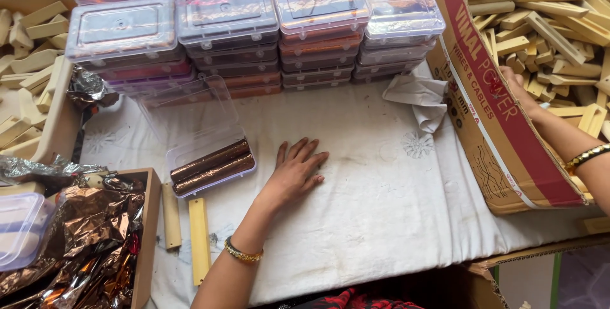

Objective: The person sits at a table and wraps small wooden blocks in copper-colored foil. They wipe the blocks with a white cloth before wrapping them and then place the wrapped items into a clear plastic container. The person repeats this process with multiple blocks.

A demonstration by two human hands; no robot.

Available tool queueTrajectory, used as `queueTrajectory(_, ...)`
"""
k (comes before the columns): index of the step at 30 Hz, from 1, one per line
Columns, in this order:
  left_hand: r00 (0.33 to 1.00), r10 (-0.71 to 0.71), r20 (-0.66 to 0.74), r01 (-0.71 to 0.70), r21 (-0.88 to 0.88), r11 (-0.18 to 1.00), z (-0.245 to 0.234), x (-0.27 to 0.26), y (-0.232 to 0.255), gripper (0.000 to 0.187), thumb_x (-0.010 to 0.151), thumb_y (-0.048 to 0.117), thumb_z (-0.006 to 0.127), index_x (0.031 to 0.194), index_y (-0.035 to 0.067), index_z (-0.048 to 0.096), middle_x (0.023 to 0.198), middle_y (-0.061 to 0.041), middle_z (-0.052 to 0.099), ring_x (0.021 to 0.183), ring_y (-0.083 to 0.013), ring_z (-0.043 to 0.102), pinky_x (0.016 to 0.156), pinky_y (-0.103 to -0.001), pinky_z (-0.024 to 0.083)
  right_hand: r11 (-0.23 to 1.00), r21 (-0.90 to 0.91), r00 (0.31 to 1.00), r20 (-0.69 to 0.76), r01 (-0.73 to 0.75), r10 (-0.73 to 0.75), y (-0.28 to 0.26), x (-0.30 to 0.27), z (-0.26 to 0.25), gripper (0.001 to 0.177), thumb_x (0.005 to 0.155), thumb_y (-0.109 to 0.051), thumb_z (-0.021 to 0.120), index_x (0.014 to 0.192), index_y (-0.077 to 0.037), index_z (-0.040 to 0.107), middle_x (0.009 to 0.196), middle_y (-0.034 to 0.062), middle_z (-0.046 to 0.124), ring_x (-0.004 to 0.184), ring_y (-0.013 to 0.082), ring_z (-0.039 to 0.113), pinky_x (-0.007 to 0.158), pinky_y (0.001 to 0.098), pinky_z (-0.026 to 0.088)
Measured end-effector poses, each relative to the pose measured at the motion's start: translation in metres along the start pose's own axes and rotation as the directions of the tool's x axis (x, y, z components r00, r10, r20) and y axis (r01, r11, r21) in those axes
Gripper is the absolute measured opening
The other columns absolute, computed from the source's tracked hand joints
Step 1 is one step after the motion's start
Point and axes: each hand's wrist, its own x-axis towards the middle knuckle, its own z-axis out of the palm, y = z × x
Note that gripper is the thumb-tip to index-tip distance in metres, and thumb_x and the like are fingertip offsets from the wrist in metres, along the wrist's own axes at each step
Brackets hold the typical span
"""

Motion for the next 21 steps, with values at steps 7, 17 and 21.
queueTrajectory(7,1.000,0.001,0.012,-0.001,0.007,1.000,-0.001,-0.001,0.001,0.058,0.093,0.040,0.065,0.147,0.024,0.052,0.163,-0.006,0.033,0.154,-0.0277,0.019,0.124,-0.058,0.006,0.979,0.183,0.995,-0.007,-0.094,0.097,-0.066,-0.026,-0.010,0.079,0.101,-0.048,0.053,0.163,-0.010,0.021,0.154,0.0220,0.039,0.134,0.0355,0.050,0.110,0.0500,0.046)
queueTrajectory(17,1.000,-0.001,0.021,0.000,0.024,1.000,0.000,-0.001,0.001,0.057,0.094,0.042,0.064,0.147,0.025,0.051,0.163,-0.005,0.032,0.154,-0.0270,0.019,0.125,-0.057,0.005,0.909,-0.365,0.977,-0.149,-0.200,0.155,-0.158,-0.066,-0.035,0.050,0.108,-0.037,0.046,0.157,-0.030,0.052,0.138,0.0230,0.054,0.121,0.0396,0.059,0.102,0.0508,0.053)
queueTrajectory(21,1.000,0.008,0.014,-0.009,0.031,0.999,0.000,-0.001,0.003,0.057,0.094,0.042,0.063,0.147,0.025,0.051,0.164,-0.005,0.033,0.154,-0.0268,0.019,0.125,-0.057,0.005,0.904,-0.369,0.977,-0.107,-0.213,0.186,-0.134,-0.058,-0.028,0.053,0.109,-0.045,0.039,0.160,-0.030,0.049,0.127,0.0246,0.059,0.108,0.0418,0.064,0.096,0.0521,0.055)
